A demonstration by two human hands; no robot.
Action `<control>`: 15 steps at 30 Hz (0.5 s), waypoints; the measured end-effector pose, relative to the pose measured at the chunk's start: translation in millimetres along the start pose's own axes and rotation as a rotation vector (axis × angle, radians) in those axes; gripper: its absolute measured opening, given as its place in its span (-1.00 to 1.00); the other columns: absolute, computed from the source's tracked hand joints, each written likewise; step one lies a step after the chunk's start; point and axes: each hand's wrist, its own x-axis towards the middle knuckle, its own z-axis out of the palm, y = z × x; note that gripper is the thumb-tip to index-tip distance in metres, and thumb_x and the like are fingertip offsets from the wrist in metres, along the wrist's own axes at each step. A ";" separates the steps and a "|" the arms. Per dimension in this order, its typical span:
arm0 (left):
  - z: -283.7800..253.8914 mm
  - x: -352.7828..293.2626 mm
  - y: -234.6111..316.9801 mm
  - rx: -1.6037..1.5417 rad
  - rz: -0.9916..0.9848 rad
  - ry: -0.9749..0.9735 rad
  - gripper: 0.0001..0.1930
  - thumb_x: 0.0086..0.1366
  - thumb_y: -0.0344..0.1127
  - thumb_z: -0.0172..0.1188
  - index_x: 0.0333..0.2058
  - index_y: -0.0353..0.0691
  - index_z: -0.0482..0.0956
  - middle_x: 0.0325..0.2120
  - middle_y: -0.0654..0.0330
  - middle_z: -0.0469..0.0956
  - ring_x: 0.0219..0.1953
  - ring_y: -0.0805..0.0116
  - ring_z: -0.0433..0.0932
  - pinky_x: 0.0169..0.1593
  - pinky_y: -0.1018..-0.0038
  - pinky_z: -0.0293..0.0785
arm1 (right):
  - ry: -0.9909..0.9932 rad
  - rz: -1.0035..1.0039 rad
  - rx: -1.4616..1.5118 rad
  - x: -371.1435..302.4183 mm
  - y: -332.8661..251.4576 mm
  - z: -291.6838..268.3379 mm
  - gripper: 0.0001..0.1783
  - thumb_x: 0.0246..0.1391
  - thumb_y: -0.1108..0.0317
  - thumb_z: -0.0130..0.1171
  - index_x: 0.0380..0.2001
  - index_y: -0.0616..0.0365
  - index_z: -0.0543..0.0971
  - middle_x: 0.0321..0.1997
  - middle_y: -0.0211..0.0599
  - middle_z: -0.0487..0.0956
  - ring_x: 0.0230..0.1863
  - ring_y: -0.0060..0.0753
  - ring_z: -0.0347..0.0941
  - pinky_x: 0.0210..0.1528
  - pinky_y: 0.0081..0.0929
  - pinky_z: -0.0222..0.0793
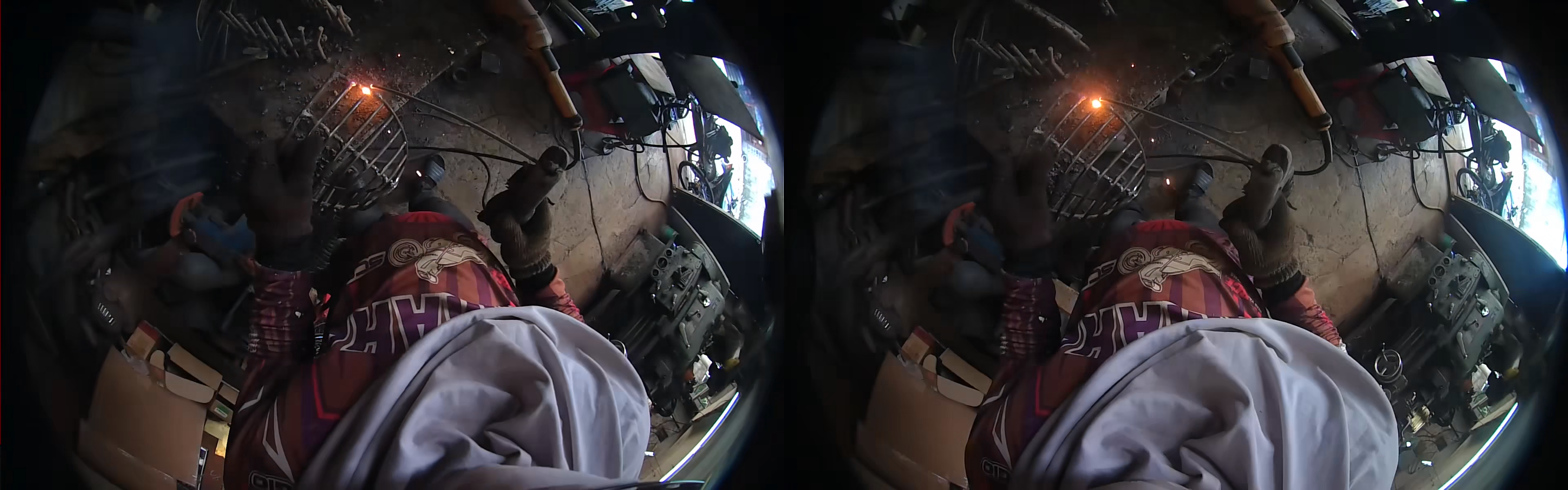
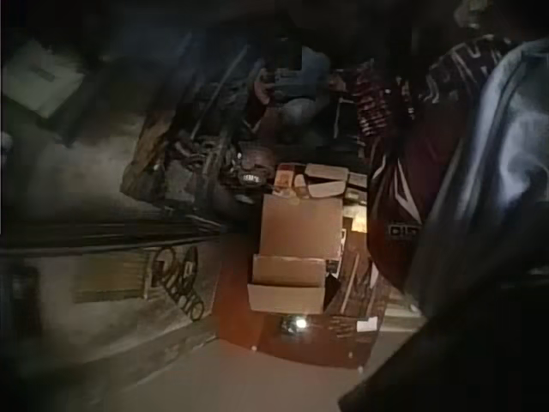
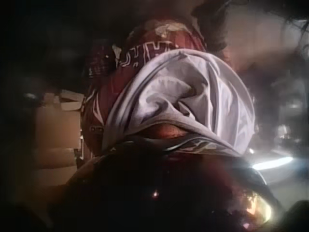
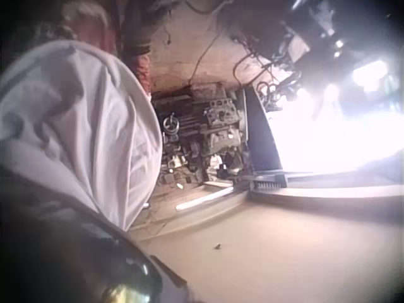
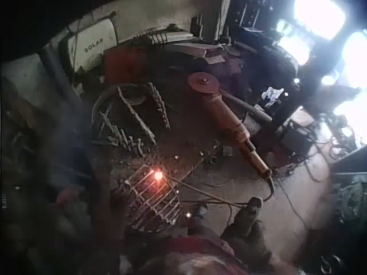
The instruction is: The person uses a welding tool to fuse together metal rods forming a curved cage-like structure, holding the frame in place by hand while applying sparks to the joints.
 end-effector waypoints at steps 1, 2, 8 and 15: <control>0.6 -0.6 -1.2 -0.014 -0.001 0.014 -0.61 0.16 -0.04 0.49 -0.32 -0.26 0.61 -0.53 0.18 0.58 -0.44 0.36 0.55 -0.30 0.36 0.48 | -0.003 0.000 0.010 0.1 0.7 0.4 -0.20 0.11 0.00 0.37 0.22 0.23 0.26 -0.32 -0.25 0.61 -0.43 -0.46 0.54 -0.37 -0.48 0.49; 0.1 0.0 2.5 -0.002 -0.012 0.011 -0.60 0.16 -0.04 0.49 -0.33 -0.27 0.61 -0.53 0.18 0.58 -0.46 0.36 0.55 -0.31 0.36 0.48 | -0.003 0.019 0.016 -0.2 0.3 0.2 -0.19 0.10 -0.01 0.38 0.22 0.23 0.25 -0.32 -0.25 0.62 -0.42 -0.46 0.55 -0.37 -0.49 0.49; -1.3 0.5 3.4 0.014 -0.008 0.023 -0.60 0.16 -0.04 0.49 -0.36 -0.29 0.61 -0.56 0.16 0.59 -0.52 0.36 0.53 -0.36 0.36 0.48 | -0.003 0.111 -0.027 -1.4 -6.3 -3.4 -0.50 0.06 0.25 0.34 -0.01 0.27 0.42 -0.30 -0.27 0.64 -0.29 -0.37 0.61 -0.20 -0.38 0.53; -1.9 0.9 2.1 0.051 -0.028 0.002 -0.58 0.16 -0.04 0.49 -0.33 -0.31 0.61 -0.53 0.13 0.60 -0.49 0.32 0.59 -0.36 0.35 0.50 | 0.000 0.079 -0.048 -1.1 -3.9 -1.7 -0.52 0.06 0.23 0.33 -0.04 0.27 0.44 -0.32 -0.27 0.64 -0.34 -0.35 0.60 -0.22 -0.38 0.52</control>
